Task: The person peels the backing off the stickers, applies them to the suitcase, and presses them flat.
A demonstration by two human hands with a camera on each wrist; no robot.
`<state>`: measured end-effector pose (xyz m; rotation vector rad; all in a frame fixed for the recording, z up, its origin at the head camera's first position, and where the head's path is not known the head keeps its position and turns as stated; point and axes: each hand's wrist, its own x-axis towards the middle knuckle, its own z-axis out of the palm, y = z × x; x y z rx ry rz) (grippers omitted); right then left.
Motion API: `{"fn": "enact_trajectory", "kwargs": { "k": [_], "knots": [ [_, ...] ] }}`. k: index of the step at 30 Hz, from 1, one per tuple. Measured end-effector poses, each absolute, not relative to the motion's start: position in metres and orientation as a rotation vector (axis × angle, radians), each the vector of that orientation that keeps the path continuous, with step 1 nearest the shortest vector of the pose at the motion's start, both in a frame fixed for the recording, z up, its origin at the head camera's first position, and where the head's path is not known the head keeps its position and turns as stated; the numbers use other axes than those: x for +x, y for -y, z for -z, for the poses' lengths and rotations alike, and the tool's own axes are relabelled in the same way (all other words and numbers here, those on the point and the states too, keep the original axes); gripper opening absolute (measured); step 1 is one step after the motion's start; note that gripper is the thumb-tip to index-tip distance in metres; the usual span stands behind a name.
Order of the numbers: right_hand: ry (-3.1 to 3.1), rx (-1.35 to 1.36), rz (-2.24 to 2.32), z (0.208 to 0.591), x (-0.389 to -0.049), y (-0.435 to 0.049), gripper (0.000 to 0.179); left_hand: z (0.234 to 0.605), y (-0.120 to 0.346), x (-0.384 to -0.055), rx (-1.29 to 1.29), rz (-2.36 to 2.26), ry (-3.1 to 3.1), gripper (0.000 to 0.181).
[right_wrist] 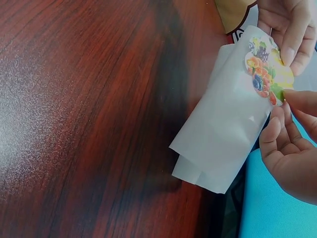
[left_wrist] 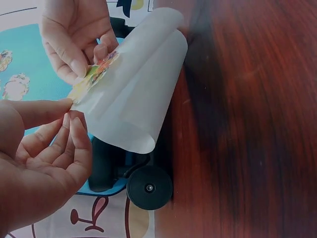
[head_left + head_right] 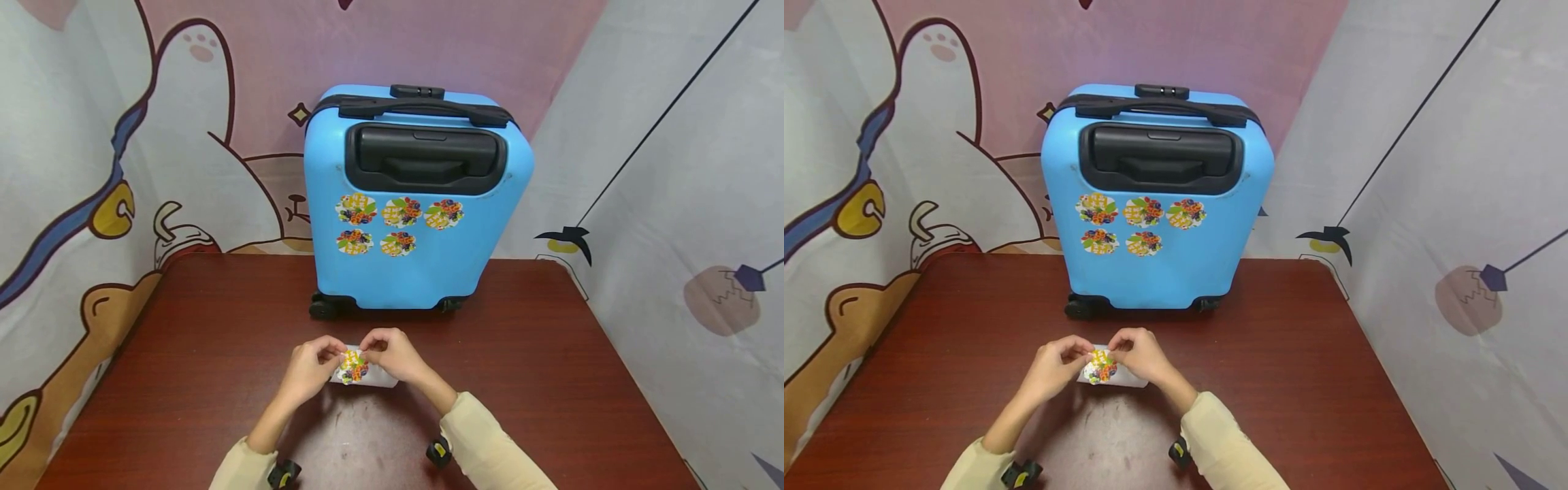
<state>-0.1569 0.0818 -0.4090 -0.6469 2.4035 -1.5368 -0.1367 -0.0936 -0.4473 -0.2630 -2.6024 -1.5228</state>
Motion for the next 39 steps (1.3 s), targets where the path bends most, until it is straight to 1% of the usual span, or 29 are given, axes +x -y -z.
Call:
{"fn": "enact_trajectory", "kwargs": {
  "k": [9, 26, 39],
  "knots": [
    [-2.368, -0.650, 1.567, 0.4101, -0.1564, -0.0823, 0.006, 0.4466, 0.0961, -0.1368, -0.270, 1.547, 2.615, 0.006],
    [-2.290, -0.702, 1.532, 0.4169, -0.1565, -0.0866, 0.004, 0.4517, 0.0987, -0.1387, -0.246, 1.535, 2.627, 0.007],
    [-2.264, -0.727, 1.518, 0.4169, -0.1549, -0.0889, 0.005, 0.4541, 0.0997, -0.1388, -0.177, 1.635, 2.630, 0.003]
  ]
}}
